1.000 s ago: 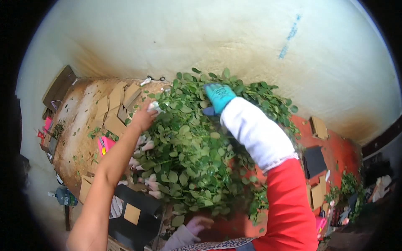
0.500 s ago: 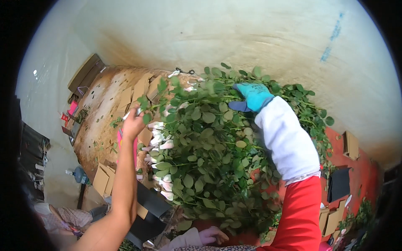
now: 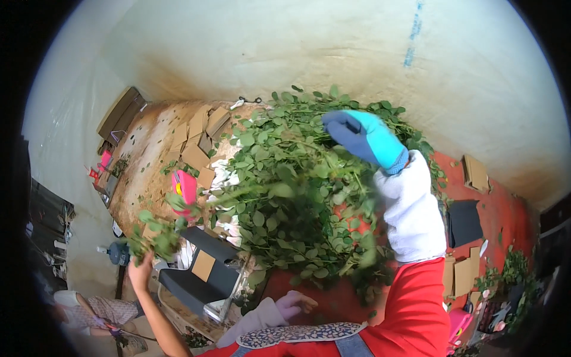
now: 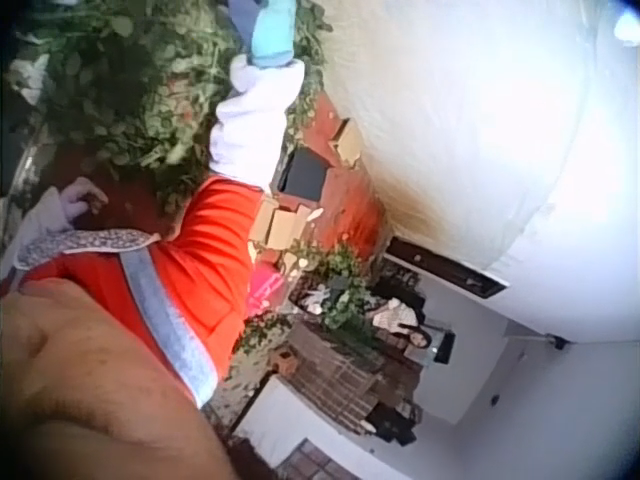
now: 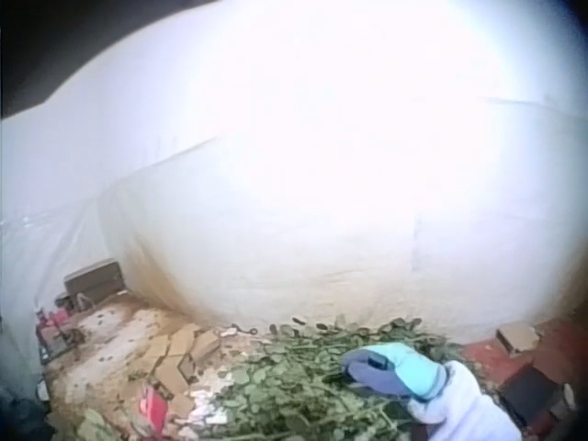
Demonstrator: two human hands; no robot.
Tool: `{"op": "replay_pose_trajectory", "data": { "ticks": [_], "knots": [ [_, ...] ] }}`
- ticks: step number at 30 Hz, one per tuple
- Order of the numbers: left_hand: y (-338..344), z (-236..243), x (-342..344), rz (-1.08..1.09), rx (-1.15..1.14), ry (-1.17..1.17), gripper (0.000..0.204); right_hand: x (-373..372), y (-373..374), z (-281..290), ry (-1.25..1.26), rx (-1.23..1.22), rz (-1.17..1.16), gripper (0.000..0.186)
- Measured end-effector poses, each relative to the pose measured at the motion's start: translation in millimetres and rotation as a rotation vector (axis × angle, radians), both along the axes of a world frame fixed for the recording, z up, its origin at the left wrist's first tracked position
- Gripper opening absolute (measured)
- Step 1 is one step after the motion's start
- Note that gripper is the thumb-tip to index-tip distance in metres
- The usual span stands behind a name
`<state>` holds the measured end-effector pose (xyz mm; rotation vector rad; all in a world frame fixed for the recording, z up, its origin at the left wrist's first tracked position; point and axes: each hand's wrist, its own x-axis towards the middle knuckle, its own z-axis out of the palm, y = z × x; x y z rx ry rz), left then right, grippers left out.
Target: The person assembles a floral gift box by placing roses into a gray heart-shaped container, trimming the stems with a stapler or cutting tool, and then gathering more roses from a large pile on the table.
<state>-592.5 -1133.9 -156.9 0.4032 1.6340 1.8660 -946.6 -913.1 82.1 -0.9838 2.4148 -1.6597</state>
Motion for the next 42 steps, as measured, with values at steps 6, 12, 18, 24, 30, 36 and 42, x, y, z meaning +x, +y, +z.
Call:
{"op": "replay_pose_trajectory", "data": {
  "ticks": [6, 12, 18, 24, 30, 36, 42],
  "knots": [
    [12, 14, 10, 0.038, -0.044, 0.025, 0.049, 30, 9, 1, 0.182, 0.541, 0.165, 0.054],
    [34, 27, 16, 0.114, -0.119, -0.075, 0.044, 48, -3, -68, 0.246, 0.847, 0.273, 0.044],
    [50, 23, 51, 0.208, -0.181, -0.045, 0.046, 96, -21, 54, 0.659, -0.001, 0.539, 0.073],
    [108, 32, 67, 0.177, -0.158, -0.089, 0.040, 125, 35, 243, 0.828, -0.619, 0.411, 0.048],
    [112, 66, 80, 0.062, -0.382, 0.000, 0.042, 86, 87, 198, 0.351, -1.039, 0.150, 0.050],
    [82, 97, 65, 0.164, -0.485, 0.136, 0.035, 19, -8, 60, -0.097, -0.068, -0.034, 0.031],
    [27, 117, 19, 0.347, -0.348, 0.324, 0.029, -82, -133, -87, 0.263, 0.576, -0.252, 0.028]
  ]
}}
